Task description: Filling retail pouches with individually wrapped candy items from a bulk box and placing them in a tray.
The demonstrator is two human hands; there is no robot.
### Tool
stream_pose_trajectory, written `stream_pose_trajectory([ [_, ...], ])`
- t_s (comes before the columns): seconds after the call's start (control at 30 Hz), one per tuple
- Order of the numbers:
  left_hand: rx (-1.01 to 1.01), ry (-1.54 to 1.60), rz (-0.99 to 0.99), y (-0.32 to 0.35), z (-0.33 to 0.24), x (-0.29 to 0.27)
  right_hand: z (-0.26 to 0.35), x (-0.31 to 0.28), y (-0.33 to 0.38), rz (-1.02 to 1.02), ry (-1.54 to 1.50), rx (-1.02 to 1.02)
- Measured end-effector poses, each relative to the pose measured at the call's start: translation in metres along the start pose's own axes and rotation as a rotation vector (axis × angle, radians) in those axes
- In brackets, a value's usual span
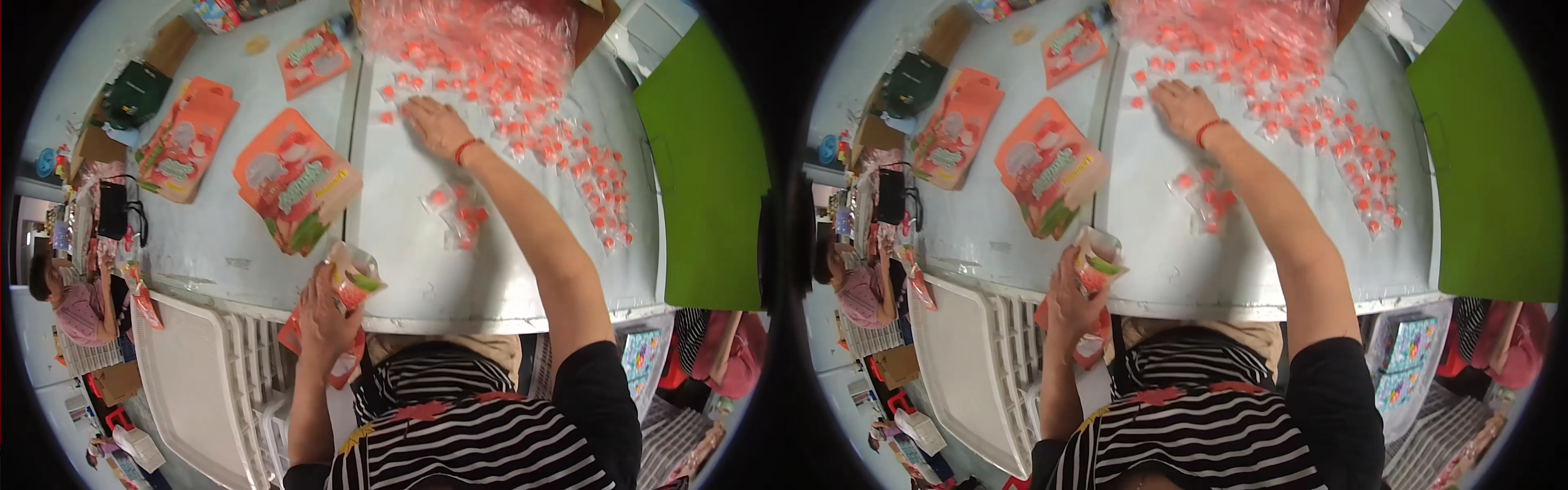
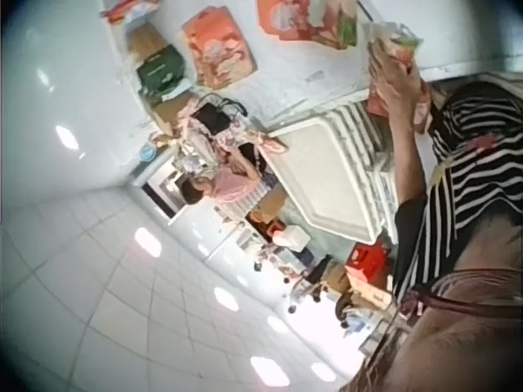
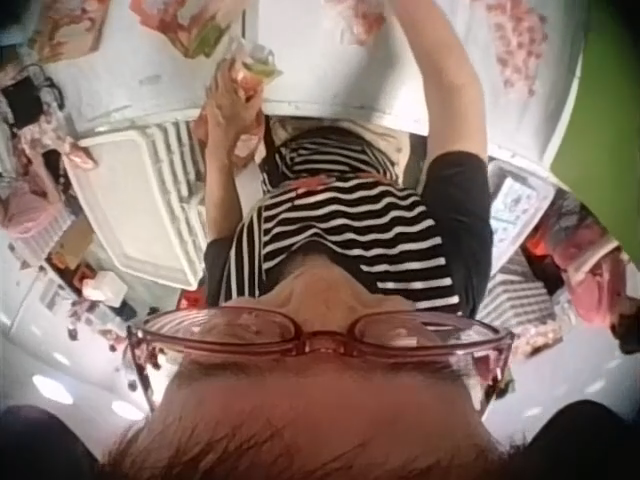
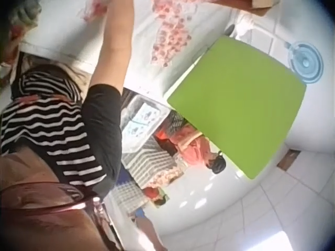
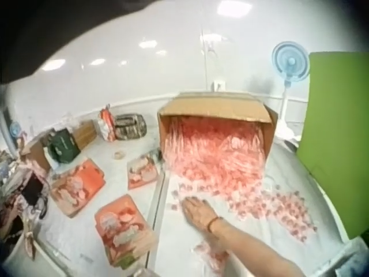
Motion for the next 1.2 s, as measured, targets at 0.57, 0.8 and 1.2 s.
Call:
stream_pose_trajectory([
  [0.57, -0.056, 0.042, 0.058, -0.008, 0.003, 0.008, -0.033, -0.038, 0.053, 0.019, -0.492, 0.323],
  [0.8, -0.093, 0.033, 0.120, -0.010, 0.003, 0.011, -0.027, -0.042, 0.043, -0.121, -0.305, 0.177],
  [1.2, -0.057, 0.016, 0.074, -0.013, -0.001, 0.005, 0.004, -0.026, 0.013, -0.145, -0.166, -0.015],
])
Point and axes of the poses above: each hand's wrist, its own y-axis away from the middle knuckle, its own x-axis out of the palm, z = x × y, the point moved 8 cm from there along -y, towards the middle knuckle, and after that the axes turned 2 degrees about y, right-handed, at the moved point
